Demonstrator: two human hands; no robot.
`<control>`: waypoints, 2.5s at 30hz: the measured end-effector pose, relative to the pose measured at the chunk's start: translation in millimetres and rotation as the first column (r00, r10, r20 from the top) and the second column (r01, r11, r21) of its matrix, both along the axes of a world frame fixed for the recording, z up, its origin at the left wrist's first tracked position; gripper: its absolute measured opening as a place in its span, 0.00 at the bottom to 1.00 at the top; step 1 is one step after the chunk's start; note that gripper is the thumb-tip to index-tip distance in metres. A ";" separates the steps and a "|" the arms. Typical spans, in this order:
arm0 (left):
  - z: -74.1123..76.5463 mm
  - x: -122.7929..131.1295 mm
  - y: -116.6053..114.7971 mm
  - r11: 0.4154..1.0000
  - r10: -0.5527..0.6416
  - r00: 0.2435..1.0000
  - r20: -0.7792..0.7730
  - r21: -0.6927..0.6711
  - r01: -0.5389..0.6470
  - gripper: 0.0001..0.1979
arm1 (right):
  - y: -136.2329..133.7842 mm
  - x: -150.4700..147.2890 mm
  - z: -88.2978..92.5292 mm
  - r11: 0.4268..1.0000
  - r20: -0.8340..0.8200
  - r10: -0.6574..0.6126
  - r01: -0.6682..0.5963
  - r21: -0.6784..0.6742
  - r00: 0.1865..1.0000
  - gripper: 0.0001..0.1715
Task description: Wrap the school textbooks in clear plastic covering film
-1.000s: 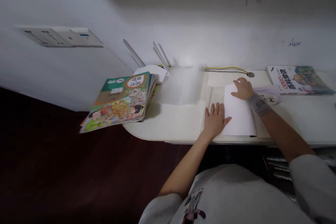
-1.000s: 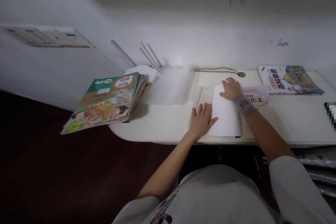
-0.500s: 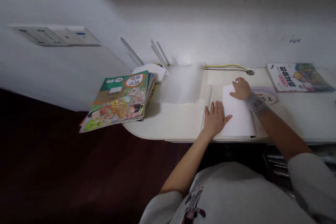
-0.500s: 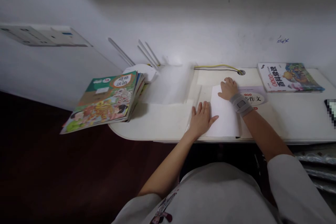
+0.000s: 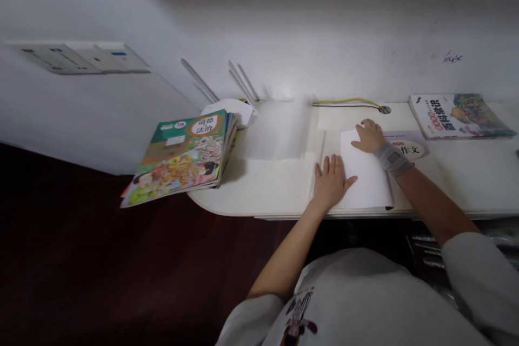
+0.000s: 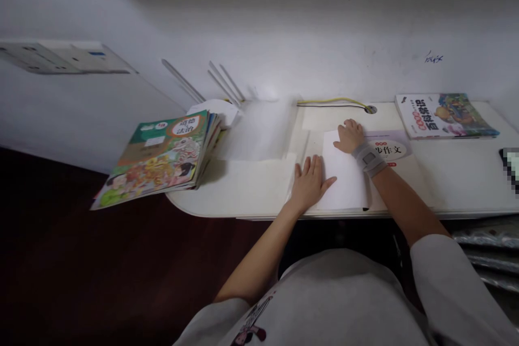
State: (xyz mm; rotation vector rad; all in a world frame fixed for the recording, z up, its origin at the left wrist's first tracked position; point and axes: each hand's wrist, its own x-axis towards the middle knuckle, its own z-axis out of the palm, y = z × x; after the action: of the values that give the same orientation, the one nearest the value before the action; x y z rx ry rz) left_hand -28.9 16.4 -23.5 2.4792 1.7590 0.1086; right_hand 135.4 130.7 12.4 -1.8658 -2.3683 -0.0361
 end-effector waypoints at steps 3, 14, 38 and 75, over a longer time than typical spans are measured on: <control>-0.1 -0.8 -0.1 1.000 -0.006 1.000 0.008 0.008 0.006 0.41 | 4.0 -0.8 -2.2 0.999 -0.138 -0.021 0.025 0.030 0.990 0.28; 10.9 -2.9 -6.5 0.990 -0.125 0.961 0.247 0.099 0.103 0.38 | -32.0 69.8 -31.2 0.978 -0.663 0.206 -0.181 0.107 0.720 0.42; 36.0 38.2 -19.3 0.930 -0.310 0.916 0.255 -0.121 0.348 0.38 | -45.0 63.2 -46.1 0.953 -0.624 0.296 -0.270 0.140 0.723 0.35; 26.8 50.1 -36.4 0.957 -0.261 0.951 0.165 -0.085 0.278 0.43 | -50.7 55.7 -52.6 0.943 -0.523 0.329 -0.299 0.143 0.786 0.31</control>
State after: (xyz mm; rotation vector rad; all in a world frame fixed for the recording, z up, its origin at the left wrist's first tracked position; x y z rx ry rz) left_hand 21.2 -20.0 3.3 2.5287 1.3175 0.1715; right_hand 191.1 80.0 -40.2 -1.2077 -2.1918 0.4052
